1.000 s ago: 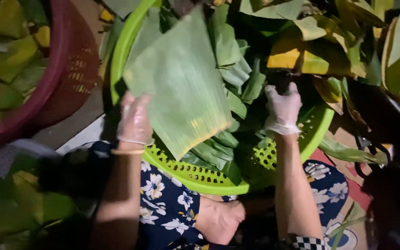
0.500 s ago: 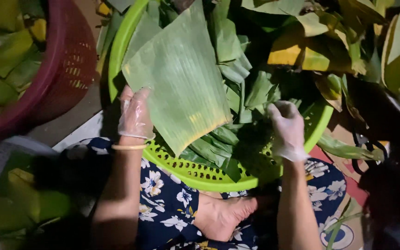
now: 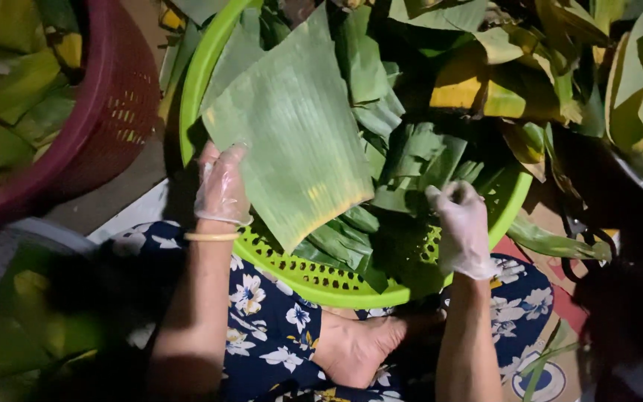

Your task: Folding banana leaves into rectangular shapes for food packaging

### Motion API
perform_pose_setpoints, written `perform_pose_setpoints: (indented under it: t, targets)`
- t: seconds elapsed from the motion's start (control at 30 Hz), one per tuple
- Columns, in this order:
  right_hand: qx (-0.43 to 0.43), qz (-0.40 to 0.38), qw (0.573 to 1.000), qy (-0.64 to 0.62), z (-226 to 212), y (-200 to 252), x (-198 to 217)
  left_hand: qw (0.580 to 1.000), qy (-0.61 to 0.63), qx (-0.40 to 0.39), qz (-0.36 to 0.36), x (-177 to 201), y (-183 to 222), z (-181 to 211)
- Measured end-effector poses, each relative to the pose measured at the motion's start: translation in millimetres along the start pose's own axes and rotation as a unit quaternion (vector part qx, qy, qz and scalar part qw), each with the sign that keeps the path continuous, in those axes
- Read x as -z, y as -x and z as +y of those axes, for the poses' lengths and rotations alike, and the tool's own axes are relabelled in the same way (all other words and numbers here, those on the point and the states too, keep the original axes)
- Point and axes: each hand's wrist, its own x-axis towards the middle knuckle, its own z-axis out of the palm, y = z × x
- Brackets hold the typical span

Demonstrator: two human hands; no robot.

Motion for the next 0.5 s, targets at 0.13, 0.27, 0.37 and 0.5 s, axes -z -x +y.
perform_pose_setpoints:
  t: [0.13,0.27,0.37,0.5]
  targets:
    - [-0.007,0.050,0.958,-0.283,2,3,-23,0.986,-0.076,-0.136,-0.053,1,-1,-23]
    - [0.127,0.116,0.985,-0.002,-17,16,6,0.946,-0.151,-0.272,-0.094,1,-6,-40]
    - [0.206,0.131,0.966,0.088,-47,61,51,0.907,-0.204,-0.351,-0.111,0,-6,-46]
    - [0.173,0.088,0.963,-0.188,-102,84,22,0.995,0.052,0.028,-0.078,-12,14,7]
